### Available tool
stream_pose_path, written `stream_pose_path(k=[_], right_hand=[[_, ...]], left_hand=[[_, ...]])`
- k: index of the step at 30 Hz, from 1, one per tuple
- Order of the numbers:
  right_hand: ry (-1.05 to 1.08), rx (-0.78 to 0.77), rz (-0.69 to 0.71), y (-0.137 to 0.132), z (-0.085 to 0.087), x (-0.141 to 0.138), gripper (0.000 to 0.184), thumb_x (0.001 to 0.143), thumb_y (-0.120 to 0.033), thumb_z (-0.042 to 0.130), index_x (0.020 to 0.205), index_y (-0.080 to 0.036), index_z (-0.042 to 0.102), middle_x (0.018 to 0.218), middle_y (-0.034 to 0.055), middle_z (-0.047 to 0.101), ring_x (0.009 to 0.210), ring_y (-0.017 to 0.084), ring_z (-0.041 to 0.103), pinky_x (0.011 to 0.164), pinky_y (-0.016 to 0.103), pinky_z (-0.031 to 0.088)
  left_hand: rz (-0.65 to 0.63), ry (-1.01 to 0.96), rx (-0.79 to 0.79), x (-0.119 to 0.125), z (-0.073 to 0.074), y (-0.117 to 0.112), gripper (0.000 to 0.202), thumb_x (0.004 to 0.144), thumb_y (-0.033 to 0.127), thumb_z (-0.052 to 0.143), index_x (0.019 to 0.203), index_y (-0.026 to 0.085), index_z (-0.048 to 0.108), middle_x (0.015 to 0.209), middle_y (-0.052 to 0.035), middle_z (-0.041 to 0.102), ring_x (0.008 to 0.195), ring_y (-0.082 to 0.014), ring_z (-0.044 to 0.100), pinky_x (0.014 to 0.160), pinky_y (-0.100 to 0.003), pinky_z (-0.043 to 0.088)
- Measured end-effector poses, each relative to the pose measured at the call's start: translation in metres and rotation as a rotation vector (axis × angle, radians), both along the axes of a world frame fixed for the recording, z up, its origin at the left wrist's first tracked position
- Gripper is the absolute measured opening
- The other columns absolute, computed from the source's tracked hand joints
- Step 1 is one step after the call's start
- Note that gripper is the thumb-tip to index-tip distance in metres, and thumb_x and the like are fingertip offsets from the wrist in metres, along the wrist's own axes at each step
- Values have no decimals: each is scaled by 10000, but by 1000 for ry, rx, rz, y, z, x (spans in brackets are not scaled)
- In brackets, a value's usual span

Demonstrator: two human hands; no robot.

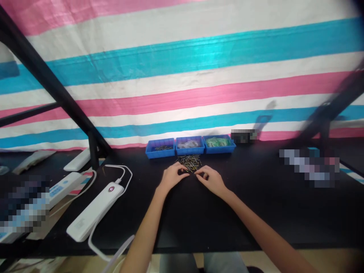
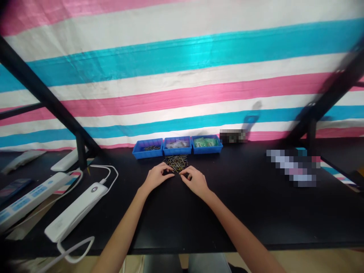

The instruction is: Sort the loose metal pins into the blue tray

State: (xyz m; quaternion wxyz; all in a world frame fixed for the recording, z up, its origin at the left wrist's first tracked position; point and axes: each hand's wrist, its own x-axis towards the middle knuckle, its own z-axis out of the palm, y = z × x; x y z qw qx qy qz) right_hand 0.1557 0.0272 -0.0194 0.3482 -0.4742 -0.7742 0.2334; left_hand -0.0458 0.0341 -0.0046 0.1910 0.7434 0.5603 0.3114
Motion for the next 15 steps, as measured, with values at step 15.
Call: stream_pose_path(k=[15], right_hand=[[-126,-11,47,-1,5,4,113,767,-206,588,835,-264,656,866,-52,588,561,55,528,551,187,343]], left_hand=[[16,175,34,7,-4,4,141,797,346,527,822,271,645,907,24,569,663,-113,545,512,-191,342]])
